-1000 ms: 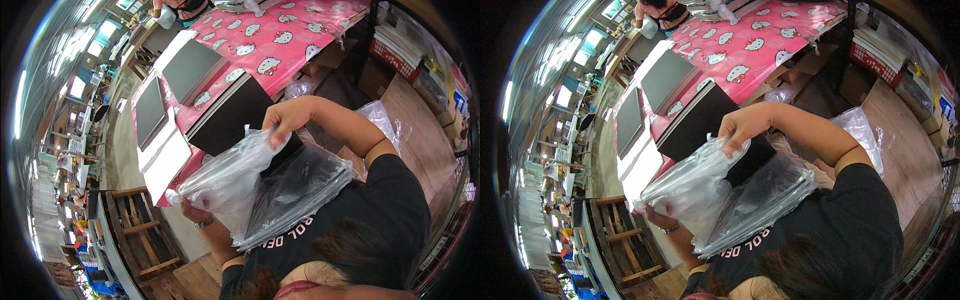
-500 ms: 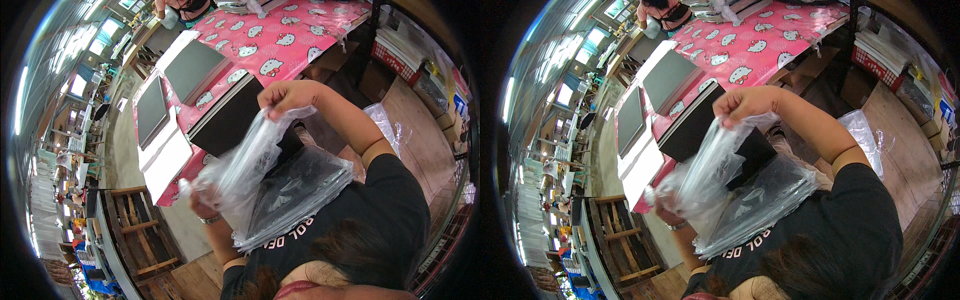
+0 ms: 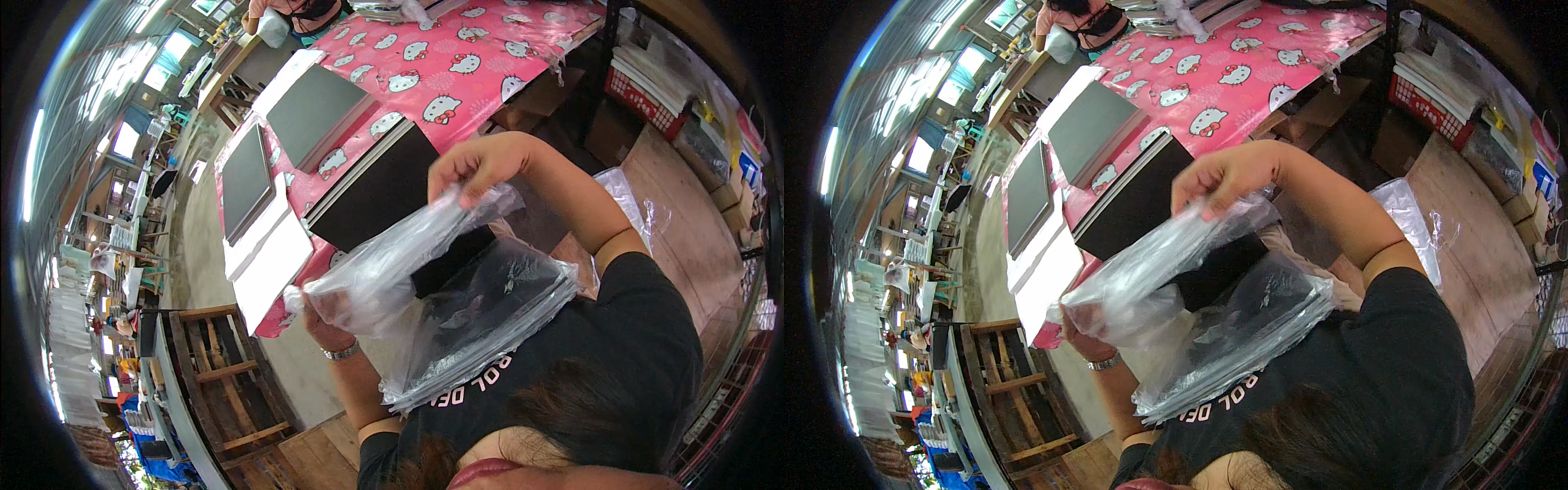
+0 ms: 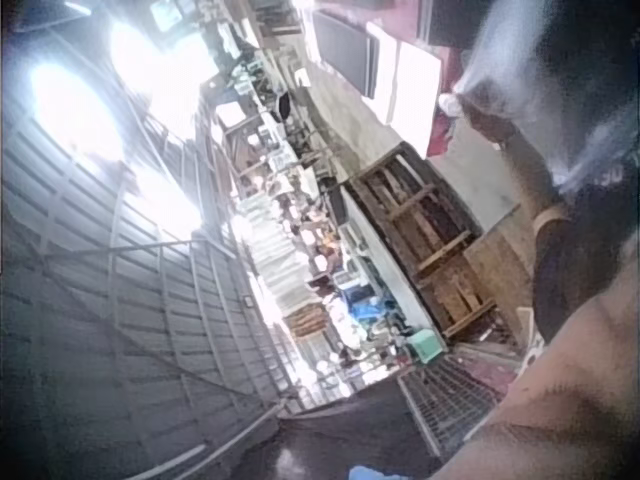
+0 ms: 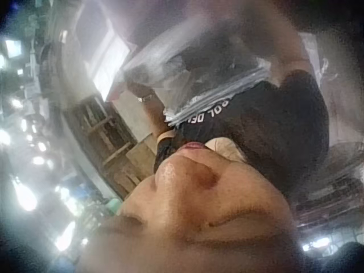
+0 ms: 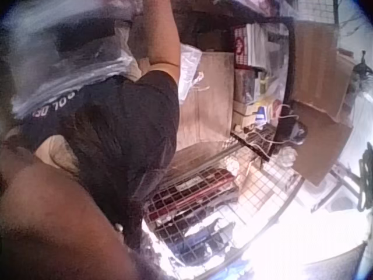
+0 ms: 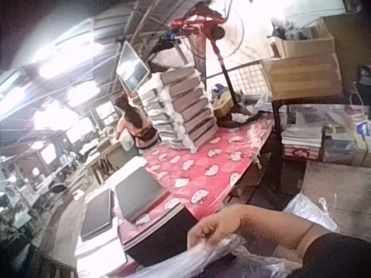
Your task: The person places black books into clear plastic bags by hand and stacks them on a table.
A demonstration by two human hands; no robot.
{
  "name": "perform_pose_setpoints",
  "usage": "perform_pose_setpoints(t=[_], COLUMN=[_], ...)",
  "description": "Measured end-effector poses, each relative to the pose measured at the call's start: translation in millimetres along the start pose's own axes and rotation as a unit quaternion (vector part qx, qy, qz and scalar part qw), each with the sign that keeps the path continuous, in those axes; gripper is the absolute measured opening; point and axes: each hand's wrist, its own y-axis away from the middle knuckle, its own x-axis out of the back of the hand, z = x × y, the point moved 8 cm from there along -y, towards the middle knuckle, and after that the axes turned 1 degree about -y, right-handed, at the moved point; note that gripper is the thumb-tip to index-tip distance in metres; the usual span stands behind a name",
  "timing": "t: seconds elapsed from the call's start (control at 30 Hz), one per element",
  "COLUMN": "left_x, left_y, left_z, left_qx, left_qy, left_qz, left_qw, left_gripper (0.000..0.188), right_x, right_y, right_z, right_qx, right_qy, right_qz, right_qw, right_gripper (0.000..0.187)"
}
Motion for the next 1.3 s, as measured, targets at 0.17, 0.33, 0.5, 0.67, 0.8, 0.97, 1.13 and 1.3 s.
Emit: perform_pose_setpoints(t=[0.17,0.33,0.5,0.67,0.8,0.97,1.13,1.3], left_x=[-8.7,4.8,18.7,29.7,1.5,-43.4,-46.2,-10.3], left_y=[2.3,-15.6,-29.0,-69.9,-73.1,-26.0,6.5,8.1], left_z=[-56.2,-3.4,2.2,6.5,14.8,9.8,31.5,-23.7], left_qx=[0.208,0.003,0.038,-0.020,-0.188,-0.090,0.071,0.326], left_qy=[-0.494,-0.208,-0.204,-0.390,-0.677,-0.693,-0.561,-0.469], left_qz=[-0.091,0.141,0.106,0.234,0.192,0.215,0.226,0.098], left_qw=[0.839,0.968,0.972,0.890,0.685,0.682,0.793,0.815], left_gripper=[0.043,0.037,0.040,0.016,0.039,0.038,0.012,0.028], right_x=[30.2,28.1,35.6,72.1,41.0,18.1,12.9,18.2], right_y=[4.7,14.9,10.2,-5.9,-7.3,38.0,47.3,69.3], right_z=[-16.6,5.8,15.6,16.3,1.5,-6.3,-1.4,63.3], right_qx=[0.195,0.051,0.062,0.075,0.065,0.113,-0.001,-0.059], right_qy=[-0.221,-0.036,-0.126,0.204,0.506,0.455,-0.007,-0.154], right_qz=[0.201,0.087,0.143,0.360,0.451,0.445,0.328,0.214], right_qw=[0.934,0.994,0.980,0.907,0.732,0.763,0.944,0.963], right_gripper=[0.039,0.047,0.049,0.047,0.046,0.034,0.029,0.033])
